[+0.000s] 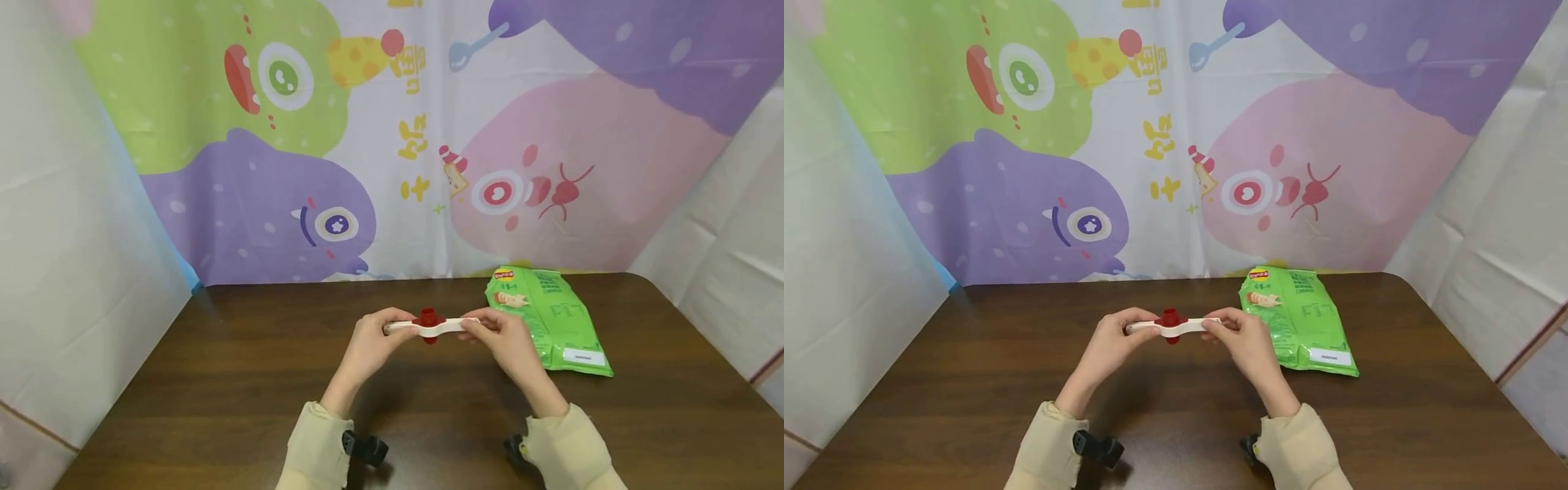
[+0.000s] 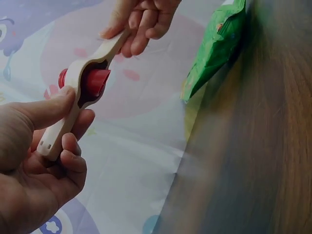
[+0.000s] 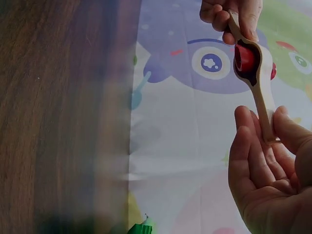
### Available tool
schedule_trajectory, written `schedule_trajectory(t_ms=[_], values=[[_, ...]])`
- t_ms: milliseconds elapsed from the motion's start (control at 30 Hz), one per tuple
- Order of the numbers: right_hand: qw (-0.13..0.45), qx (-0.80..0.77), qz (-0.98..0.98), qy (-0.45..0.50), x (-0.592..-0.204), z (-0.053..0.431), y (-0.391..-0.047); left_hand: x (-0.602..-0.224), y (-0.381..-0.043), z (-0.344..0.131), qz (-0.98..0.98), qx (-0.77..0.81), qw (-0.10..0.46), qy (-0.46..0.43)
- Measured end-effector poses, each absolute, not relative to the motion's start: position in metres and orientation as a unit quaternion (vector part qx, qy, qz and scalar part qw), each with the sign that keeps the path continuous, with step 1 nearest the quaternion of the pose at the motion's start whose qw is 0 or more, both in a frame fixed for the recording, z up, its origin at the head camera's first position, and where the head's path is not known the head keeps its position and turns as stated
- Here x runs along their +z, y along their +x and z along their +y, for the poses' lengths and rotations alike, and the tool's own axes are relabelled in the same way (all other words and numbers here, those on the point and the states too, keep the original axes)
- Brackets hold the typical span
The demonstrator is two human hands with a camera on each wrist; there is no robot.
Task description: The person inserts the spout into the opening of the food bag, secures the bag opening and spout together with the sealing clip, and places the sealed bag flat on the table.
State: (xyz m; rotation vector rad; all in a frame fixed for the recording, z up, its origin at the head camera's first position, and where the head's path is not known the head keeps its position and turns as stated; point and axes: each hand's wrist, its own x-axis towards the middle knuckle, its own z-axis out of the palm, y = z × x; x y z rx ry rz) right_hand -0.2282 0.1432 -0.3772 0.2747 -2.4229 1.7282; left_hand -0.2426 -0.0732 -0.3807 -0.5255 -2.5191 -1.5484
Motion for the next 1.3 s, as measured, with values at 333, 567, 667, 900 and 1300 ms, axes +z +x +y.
schedule_trajectory(t_ms=[333,567,667,900,1300], values=[[0.075,0.596,-0.790,0.123,-0.380,0.143,-0.230,-0.380,-0.244,-0.076,-0.823,-0.539,0.066,-0.170],[0.079,0.618,-0.770,0.134,-0.378,0.144,-0.229,-0.364,-0.233,-0.074,-0.784,-0.597,0.028,-0.169],[0.082,0.632,-0.759,0.134,-0.377,0.144,-0.229,-0.358,-0.228,-0.073,-0.762,-0.627,0.006,-0.162],[0.094,0.636,-0.752,0.144,-0.377,0.144,-0.229,-0.358,-0.228,-0.074,-0.742,-0.653,-0.009,-0.154],[0.098,0.624,-0.760,0.152,-0.375,0.144,-0.228,-0.360,-0.229,-0.073,-0.726,-0.675,-0.003,-0.133]])
